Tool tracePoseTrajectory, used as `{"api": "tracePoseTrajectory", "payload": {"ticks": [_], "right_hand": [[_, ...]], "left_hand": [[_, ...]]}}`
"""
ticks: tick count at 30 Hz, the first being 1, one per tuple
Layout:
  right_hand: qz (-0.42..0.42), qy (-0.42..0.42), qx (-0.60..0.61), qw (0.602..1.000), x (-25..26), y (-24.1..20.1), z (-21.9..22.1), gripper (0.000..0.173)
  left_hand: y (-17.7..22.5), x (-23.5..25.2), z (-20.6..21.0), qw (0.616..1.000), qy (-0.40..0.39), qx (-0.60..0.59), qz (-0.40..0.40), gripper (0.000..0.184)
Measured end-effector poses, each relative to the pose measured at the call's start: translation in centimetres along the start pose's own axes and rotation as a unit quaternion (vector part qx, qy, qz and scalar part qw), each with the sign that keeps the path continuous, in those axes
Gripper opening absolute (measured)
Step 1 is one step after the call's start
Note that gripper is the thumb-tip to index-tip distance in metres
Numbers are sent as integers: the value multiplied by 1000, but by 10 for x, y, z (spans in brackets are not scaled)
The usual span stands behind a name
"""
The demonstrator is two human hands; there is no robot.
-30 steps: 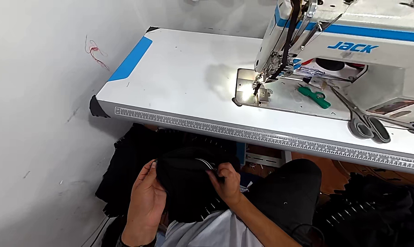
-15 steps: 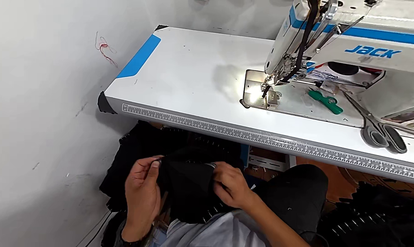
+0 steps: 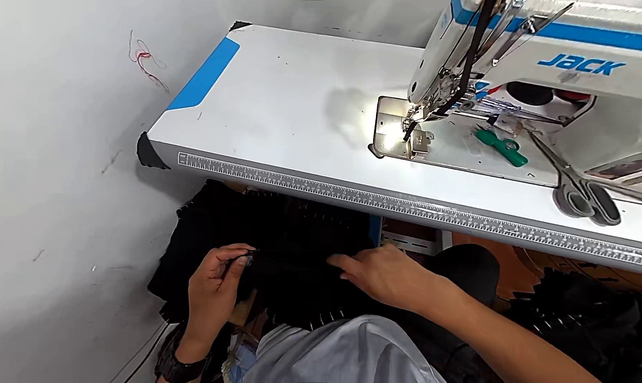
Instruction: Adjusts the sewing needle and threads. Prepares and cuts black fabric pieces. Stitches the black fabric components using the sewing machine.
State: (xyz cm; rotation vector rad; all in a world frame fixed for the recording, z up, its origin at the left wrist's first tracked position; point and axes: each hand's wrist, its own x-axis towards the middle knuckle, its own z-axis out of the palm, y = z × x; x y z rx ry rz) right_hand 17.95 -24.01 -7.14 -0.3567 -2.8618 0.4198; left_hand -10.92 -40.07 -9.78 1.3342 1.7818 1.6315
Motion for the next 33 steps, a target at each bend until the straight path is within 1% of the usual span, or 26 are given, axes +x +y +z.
{"api": "tracePoseTrajectory", "payload": {"ticks": [2, 3, 4, 5, 7, 8, 9, 11, 12, 14, 15, 16, 18, 19, 20, 21, 22, 23, 24, 25, 26, 28, 29, 30, 31, 33], "right_hand": [[81, 37, 3, 996, -5, 2, 21, 39], [138, 33, 17, 990, -7, 2, 27, 40], [203, 3, 35, 979, -7, -2, 28, 36], [265, -53, 51, 961, -3, -9, 22, 31], [338, -159, 59, 926, 17, -31, 1, 32], [345, -182, 50, 919, 31, -50, -10, 32], [333, -176, 38, 926, 45, -73, -19, 29], [277, -131, 67, 950, 78, -117, -33, 25], [230, -98, 114, 962, 95, -129, -38, 26], [143, -75, 252, 954, 132, -129, -50, 34], [116, -47, 319, 940, 148, -119, -54, 37], [108, -6, 401, 910, 160, -106, -55, 40], [142, 78, 573, 804, 167, -84, -54, 48], [164, 112, 630, 751, 164, -73, -52, 54], [185, 139, 661, 714, 158, -62, -49, 61], [211, 160, 672, 691, 150, -52, -44, 64], [236, 176, 670, 681, 140, -43, -39, 61], [259, 188, 658, 682, 128, -34, -33, 54], [277, 197, 633, 696, 115, -26, -28, 47], [293, 204, 587, 726, 102, -18, -25, 44], [307, 208, 513, 774, 89, -10, -24, 42], [309, 205, 295, 881, 71, 9, -27, 40], [298, 201, 170, 918, 68, 20, -27, 38], [287, 183, 68, 938, 67, 33, -28, 41], [280, 156, -1, 947, 67, 47, -29, 52], [261, 118, -70, 956, 67, 74, -30, 70]], "left_hand": [[-6, -12, 6, 1000, 8, 3, 6, 9], [-9, -18, 11, 1000, 11, 10, 17, 9], [-11, -23, 15, 999, 17, 16, 26, 9], [-12, -26, 19, 999, 32, 22, 29, 9], [-13, -23, 22, 996, 82, 37, 17, 8], [-13, -17, 17, 993, 111, 47, 9, 9], [-11, -7, 7, 987, 146, 63, 9, 12], [4, 27, -24, 968, 210, 129, 43, 19], [17, 51, -42, 952, 234, 187, 61, 26], [58, 104, -68, 924, 238, 298, 24, 41], [74, 138, -77, 912, 207, 352, 25, 45], [86, 176, -77, 899, 170, 396, 74, 46], [102, 254, -55, 861, 77, 459, 205, 43], [110, 286, -30, 842, 21, 472, 261, 38], [116, 306, 2, 832, -48, 477, 280, 33], [120, 315, 40, 830, -120, 476, 265, 29], [112, 319, 77, 828, -177, 470, 249, 25], [94, 320, 112, 825, -225, 457, 245, 22], [73, 319, 144, 826, -263, 431, 250, 21], [55, 316, 173, 830, -296, 399, 252, 19], [43, 313, 198, 836, -323, 364, 252, 18], [30, 312, 231, 851, -348, 287, 269, 16], [25, 314, 241, 856, -345, 251, 293, 14], [23, 318, 246, 858, -343, 221, 313, 13], [26, 323, 246, 856, -342, 201, 331, 13], [37, 334, 233, 833, -351, 197, 380, 14]]}}
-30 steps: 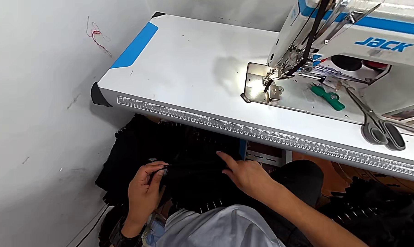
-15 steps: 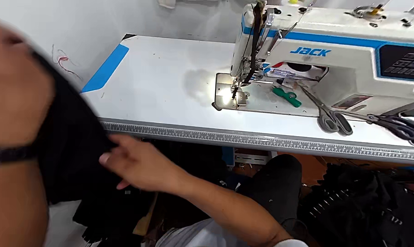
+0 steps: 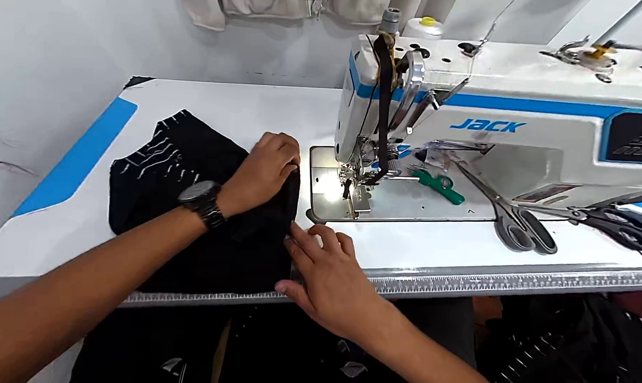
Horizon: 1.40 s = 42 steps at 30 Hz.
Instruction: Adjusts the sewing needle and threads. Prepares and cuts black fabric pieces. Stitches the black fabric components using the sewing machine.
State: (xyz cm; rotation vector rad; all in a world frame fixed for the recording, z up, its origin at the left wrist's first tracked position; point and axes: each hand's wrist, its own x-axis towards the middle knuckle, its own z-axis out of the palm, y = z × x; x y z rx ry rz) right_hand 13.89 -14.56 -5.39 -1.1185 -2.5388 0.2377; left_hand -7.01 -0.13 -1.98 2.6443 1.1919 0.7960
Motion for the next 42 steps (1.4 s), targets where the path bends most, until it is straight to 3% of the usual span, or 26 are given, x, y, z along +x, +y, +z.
{"api": "tracePoseTrajectory", "payload": {"ticks": [3, 6, 9, 10, 12, 14, 16, 19, 22, 25, 29, 32, 35, 42], "right_hand": [[-43, -12, -42, 998, 2, 18, -1, 78], [-84, -4, -90, 992, -12, 19, -5, 79], [-114, -10, -3, 993, -28, 37, -30, 46], [-99, 21, 61, 993, -29, 53, -40, 31], [-32, 97, 91, 991, -23, 92, -58, 20], [16, 131, 25, 991, -1, 124, -65, 24], [2, 163, -43, 986, 24, 144, -54, 30], [-42, 222, -105, 969, 50, 151, -39, 18], [-34, 251, -107, 962, 58, 148, -32, 14], [-9, 248, -93, 964, 56, 145, -29, 15], [75, 139, 34, 987, 48, 143, -39, 20], [112, 108, 91, 984, 44, 141, -44, 23], [111, 122, 112, 980, 45, 142, -43, 19], [103, 161, 128, 973, 47, 146, -37, 29]], "left_hand": [[-10, -14, -24, 988, -77, 59, 120, 30], [-26, -37, -13, 972, -120, 91, 183, 36], [-15, -43, 3, 978, -94, 21, 183, 32], [-7, -42, 7, 979, -93, 5, 181, 36], [9, -37, 15, 977, -105, 13, 185, 51], [17, -32, 24, 974, -107, 31, 197, 50], [24, -24, 31, 975, -102, 36, 197, 49], [27, -16, 35, 976, -102, 26, 190, 46], [26, -16, 36, 977, -100, 11, 190, 39], [25, -13, 38, 978, -94, 3, 187, 38], [26, -7, 42, 980, -83, 10, 182, 37], [25, -6, 42, 980, -87, 11, 179, 37], [25, -6, 42, 979, -90, 16, 180, 38], [21, -2, 44, 979, -83, 5, 186, 37]]}}
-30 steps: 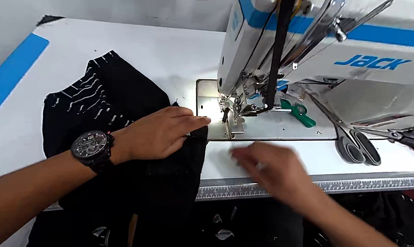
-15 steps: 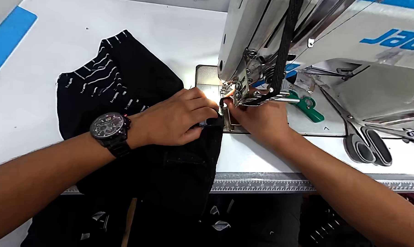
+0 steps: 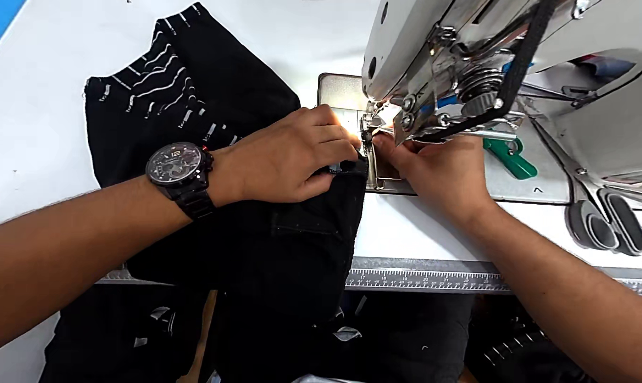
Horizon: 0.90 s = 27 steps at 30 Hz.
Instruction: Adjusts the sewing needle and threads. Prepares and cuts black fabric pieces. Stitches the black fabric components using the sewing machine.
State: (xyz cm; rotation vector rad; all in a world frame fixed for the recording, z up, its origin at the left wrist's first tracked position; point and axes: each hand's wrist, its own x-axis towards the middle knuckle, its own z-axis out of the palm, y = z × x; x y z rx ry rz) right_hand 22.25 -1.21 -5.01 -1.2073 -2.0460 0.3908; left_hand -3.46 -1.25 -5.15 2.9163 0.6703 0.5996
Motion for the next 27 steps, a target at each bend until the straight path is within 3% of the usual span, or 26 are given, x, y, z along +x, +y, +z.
{"api": "tracePoseTrajectory", "payload": {"ticks": [11, 16, 19, 22, 27], "right_hand": [[-19, 25, -23, 999, 2, 0, 4, 19], [-24, 24, -72, 997, 0, 0, 3, 30], [-55, -14, -140, 989, -21, -19, -14, 26], [-42, -74, -111, 990, -65, -50, -21, 26], [-20, -37, -115, 992, -113, -63, 0, 40]], "left_hand": [[-13, 8, 1, 1000, 26, 1, 6, 33], [-14, 9, 0, 999, 31, 9, 9, 31], [-11, 9, -3, 1000, 22, 11, 11, 31], [-1, 9, -6, 1000, 10, 28, -7, 33], [12, 11, -4, 997, 10, 58, -40, 35]]}}
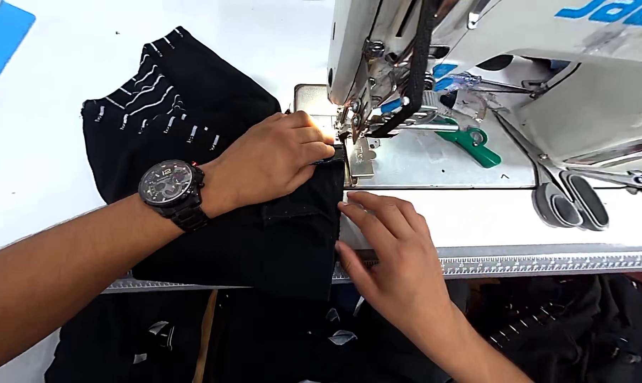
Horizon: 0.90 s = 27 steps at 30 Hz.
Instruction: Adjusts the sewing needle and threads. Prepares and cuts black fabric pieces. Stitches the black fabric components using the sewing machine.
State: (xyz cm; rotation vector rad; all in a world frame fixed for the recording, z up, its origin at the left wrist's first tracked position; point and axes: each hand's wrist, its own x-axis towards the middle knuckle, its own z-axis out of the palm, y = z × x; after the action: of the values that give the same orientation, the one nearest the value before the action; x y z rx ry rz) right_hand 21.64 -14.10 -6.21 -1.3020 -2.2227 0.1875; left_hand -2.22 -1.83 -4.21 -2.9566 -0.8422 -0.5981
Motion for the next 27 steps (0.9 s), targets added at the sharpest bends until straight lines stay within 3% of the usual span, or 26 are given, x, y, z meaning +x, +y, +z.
{"api": "tracePoseTrajectory", "payload": {"ticks": [5, 13, 27], "right_hand": [[33, 15, -5, 999, 3, -3, 2, 42], [53, 30, 19, 998, 6, -6, 3, 25], [55, 54, 19, 997, 5, -9, 6, 24]], "left_hand": [[-2, 2, -8, 1000, -24, -13, 11, 35], [-9, 0, -16, 996, -45, -77, 26, 34], [-6, 3, -25, 986, -90, -137, 27, 38]]}}
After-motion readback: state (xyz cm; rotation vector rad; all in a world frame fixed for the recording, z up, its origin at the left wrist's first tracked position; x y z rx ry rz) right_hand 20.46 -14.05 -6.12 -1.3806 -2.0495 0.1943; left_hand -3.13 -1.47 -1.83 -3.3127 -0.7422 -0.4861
